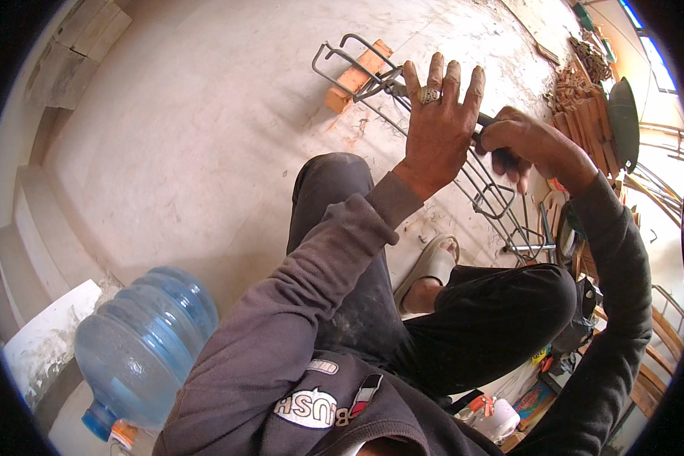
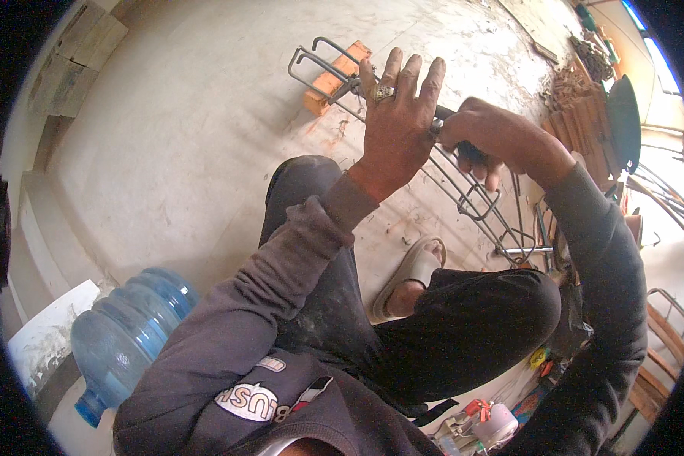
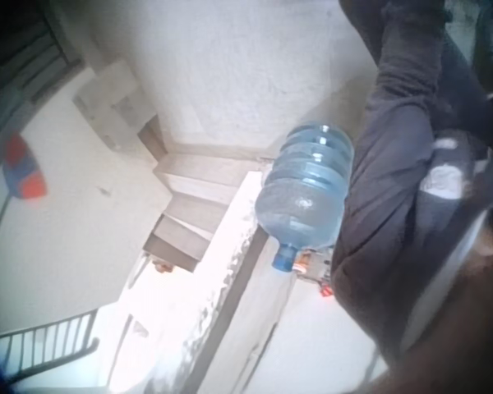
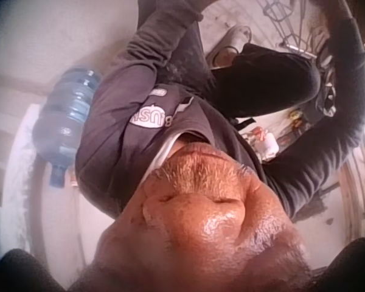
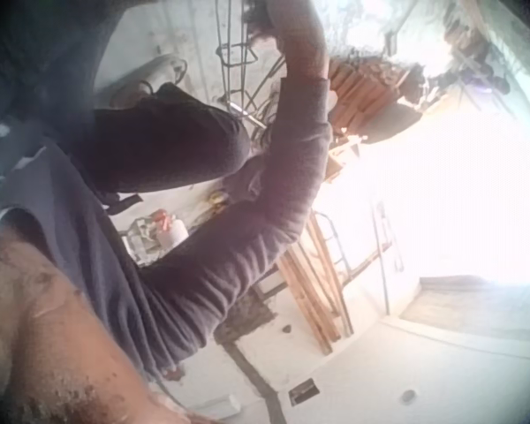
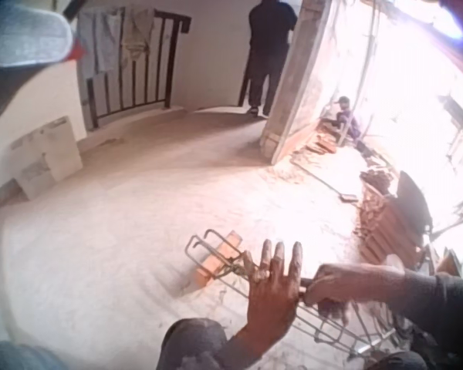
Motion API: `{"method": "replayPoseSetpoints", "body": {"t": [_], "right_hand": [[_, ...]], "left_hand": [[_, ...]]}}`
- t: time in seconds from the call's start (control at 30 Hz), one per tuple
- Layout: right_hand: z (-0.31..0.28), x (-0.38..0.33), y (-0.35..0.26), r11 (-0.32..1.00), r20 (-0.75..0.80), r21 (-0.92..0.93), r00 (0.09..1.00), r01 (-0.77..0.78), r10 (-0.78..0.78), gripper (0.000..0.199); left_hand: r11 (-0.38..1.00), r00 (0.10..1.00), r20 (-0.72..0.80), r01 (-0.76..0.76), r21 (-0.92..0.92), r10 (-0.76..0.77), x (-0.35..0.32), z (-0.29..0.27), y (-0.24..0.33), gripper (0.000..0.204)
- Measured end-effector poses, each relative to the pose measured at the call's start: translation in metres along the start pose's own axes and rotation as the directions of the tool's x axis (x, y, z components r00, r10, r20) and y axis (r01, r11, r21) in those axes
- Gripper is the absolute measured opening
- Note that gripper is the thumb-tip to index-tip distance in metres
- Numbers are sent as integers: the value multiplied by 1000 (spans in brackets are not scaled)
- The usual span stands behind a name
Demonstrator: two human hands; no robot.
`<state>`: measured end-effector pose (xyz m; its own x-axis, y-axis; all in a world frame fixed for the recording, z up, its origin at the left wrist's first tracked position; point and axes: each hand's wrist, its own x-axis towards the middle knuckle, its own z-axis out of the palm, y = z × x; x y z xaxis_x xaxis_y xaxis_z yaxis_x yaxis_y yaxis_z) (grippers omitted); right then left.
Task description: The person sits on the floor and assembles a metal frame by inserting rods and securing them with wire. They use pliers to twist and tighten the wire around the frame joints.
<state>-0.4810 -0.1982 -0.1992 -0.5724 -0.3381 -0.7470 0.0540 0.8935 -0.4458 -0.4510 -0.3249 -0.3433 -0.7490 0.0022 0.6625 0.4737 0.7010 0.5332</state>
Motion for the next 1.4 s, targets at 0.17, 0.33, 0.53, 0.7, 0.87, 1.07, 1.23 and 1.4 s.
{"method": "replayPoseSetpoints", "body": {"t": [0.17,0.33,0.53,0.7,0.87,1.07,1.23,1.4], "right_hand": [[6,5,6,884,218,449,975,-129,32,46],[2,-5,33,908,279,420,954,-20,-109,46],[37,-29,88,855,255,488,966,-175,52,36],[75,-42,119,791,270,555,955,-257,121,40],[113,-36,128,769,161,629,987,-112,12,56],[146,-25,158,701,70,712,997,-21,-42,57],[168,-20,183,655,64,755,993,20,-104,60],[185,-19,203,539,-55,836,993,103,-103,78]], "left_hand": [[995,994,67,-86,57,82,-4,1,-5,46],[990,985,107,-141,26,138,-2,-15,16,37],[983,892,417,-185,-15,174,-20,-44,48,53],[917,978,103,206,-342,-181,-16,-67,18,58],[469,645,495,764,-443,-583,-74,-45,6,66],[2,250,859,961,-278,-447,-90,-26,1,44],[216,231,907,963,-161,-353,-98,-7,-1,22],[730,408,849,683,-40,-335,-102,2,-13,21]]}}
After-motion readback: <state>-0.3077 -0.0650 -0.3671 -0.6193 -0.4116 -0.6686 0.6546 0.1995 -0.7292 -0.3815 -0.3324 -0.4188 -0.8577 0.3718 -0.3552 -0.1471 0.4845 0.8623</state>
